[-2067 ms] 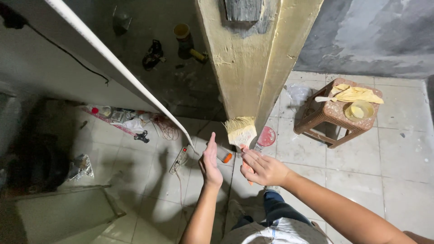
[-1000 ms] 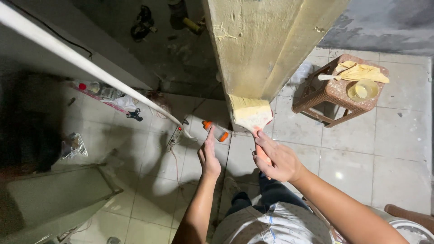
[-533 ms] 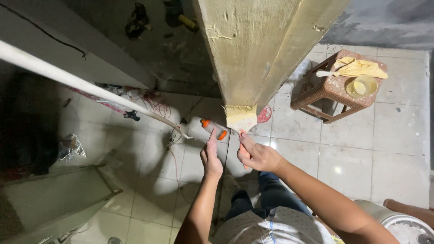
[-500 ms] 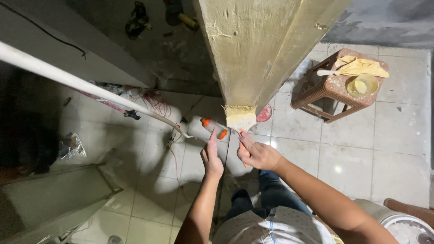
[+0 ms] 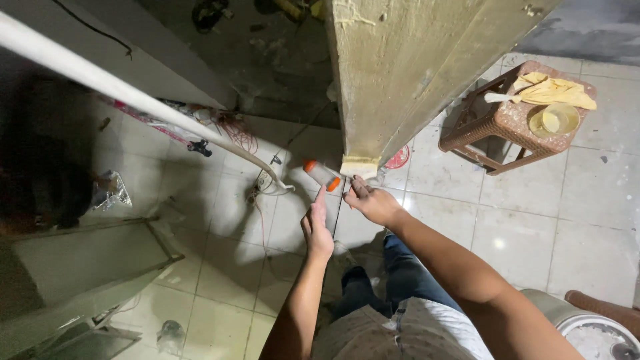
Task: The person dips a paintbrush into a paint tray and applies paint onto a door frame.
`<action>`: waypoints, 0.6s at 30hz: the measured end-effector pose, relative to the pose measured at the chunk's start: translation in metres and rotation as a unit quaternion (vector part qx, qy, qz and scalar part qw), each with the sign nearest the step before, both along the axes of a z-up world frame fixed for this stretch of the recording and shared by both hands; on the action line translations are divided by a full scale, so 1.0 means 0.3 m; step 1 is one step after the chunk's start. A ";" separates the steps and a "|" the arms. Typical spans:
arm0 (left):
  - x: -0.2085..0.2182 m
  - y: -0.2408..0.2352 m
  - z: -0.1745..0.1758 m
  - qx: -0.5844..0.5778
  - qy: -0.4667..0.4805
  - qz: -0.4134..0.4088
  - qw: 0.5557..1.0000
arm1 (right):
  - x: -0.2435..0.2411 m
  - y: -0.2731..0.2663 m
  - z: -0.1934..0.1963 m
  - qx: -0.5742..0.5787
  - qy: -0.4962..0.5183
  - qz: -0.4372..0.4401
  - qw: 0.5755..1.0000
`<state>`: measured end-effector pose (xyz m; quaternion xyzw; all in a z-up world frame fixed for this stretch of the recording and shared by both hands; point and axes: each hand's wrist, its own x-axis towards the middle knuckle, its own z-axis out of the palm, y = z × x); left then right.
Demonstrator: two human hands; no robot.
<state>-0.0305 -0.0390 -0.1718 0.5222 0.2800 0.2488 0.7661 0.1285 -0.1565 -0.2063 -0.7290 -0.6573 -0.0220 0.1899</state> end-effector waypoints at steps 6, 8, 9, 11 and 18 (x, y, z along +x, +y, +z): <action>0.024 0.002 0.043 -0.008 -0.006 -0.007 1.000 | 0.015 0.006 0.201 0.033 -0.030 -0.020 0.999; 0.038 0.008 0.057 0.003 -0.020 -0.006 1.000 | 0.018 -0.011 0.285 0.051 -0.038 -0.016 0.998; 0.048 0.013 0.063 0.014 -0.033 -0.006 0.999 | 0.021 -0.018 0.326 0.070 -0.045 -0.012 0.996; 0.046 0.027 0.088 0.018 -0.039 -0.006 0.999 | 0.024 -0.043 0.430 0.098 -0.053 -0.004 0.994; 0.020 0.068 0.181 0.044 -0.064 0.003 0.997 | 0.001 -0.096 0.726 0.247 -0.141 0.043 0.958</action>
